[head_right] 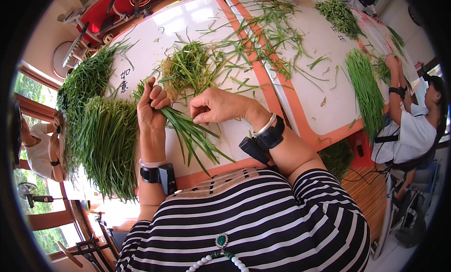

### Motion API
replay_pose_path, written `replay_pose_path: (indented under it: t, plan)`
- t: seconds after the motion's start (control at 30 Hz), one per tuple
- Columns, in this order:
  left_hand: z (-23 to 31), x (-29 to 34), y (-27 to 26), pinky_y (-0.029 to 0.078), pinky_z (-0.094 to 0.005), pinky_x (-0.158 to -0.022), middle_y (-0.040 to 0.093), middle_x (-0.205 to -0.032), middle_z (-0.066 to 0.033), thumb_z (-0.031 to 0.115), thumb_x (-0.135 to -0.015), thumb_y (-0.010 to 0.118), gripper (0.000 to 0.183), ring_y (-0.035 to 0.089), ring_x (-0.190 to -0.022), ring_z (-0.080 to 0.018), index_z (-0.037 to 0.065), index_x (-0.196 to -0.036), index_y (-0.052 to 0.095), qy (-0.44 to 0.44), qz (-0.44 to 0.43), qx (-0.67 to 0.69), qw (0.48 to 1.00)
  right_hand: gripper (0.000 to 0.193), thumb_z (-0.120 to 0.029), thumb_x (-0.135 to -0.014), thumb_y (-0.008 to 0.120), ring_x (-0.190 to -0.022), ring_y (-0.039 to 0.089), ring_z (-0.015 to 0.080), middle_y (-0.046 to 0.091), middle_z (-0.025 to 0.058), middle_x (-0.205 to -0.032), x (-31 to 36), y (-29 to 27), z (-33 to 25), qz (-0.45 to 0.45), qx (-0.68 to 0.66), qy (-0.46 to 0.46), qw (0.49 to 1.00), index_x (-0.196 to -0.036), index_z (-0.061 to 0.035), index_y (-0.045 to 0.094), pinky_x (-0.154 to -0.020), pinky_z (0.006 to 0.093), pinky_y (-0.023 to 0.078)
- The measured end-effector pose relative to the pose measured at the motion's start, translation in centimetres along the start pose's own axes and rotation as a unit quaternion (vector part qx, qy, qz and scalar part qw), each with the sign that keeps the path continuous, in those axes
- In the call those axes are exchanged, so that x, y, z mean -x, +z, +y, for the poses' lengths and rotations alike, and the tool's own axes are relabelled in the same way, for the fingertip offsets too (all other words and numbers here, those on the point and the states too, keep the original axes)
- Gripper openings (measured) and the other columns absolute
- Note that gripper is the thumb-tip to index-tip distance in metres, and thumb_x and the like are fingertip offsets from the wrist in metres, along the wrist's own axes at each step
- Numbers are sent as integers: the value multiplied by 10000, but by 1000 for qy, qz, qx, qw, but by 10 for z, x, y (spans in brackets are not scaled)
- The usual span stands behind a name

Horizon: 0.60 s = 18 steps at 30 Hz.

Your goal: The person sorts chives by hand on a table, picking through a bundle and moving them into a pile while clearing away scraps.

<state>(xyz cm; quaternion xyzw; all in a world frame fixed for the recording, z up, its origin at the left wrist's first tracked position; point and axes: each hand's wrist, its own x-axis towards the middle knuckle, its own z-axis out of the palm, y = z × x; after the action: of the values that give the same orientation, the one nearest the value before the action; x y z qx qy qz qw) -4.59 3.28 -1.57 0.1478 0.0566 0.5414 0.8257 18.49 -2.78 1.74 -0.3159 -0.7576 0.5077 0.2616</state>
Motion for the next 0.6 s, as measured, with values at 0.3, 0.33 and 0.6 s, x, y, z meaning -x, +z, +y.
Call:
replay_pose_path:
  t: [0.3, 0.33, 0.6]
  plan:
    - [-2, 1, 1, 268, -202, -430, 433, -668, 4, 258, -1029, 508, 221, 287, -493, -63, 48, -998, 572, -27, -10, -6, 1000, 100, -101, -905, 660, -604, 508, 39, 636, -9, -711, 38, -64, -13, 299, 96, 53, 948, -905, -3, 678, -557, 216, 425]
    - [-3, 3, 0, 267, -202, -430, 432, -669, 5, 262, -1032, 503, 225, 287, -492, -64, 51, -996, 572, -29, -12, -9, 999, 111, -96, -909, 653, -588, 523, 40, 646, -5, -730, 47, -83, -3, 339, 122, 48, 932, -915, 13, 672, -546, 216, 435]
    - [-10, -2, 3, 272, -207, -437, 438, -673, 7, 281, -1035, 495, 236, 285, -497, -64, 62, -975, 561, -41, 7, -42, 998, 194, -117, -839, 651, -813, 689, 255, 719, 126, -891, 88, -169, 49, 445, 375, 218, 783, -1014, -54, 702, -746, 355, 533]
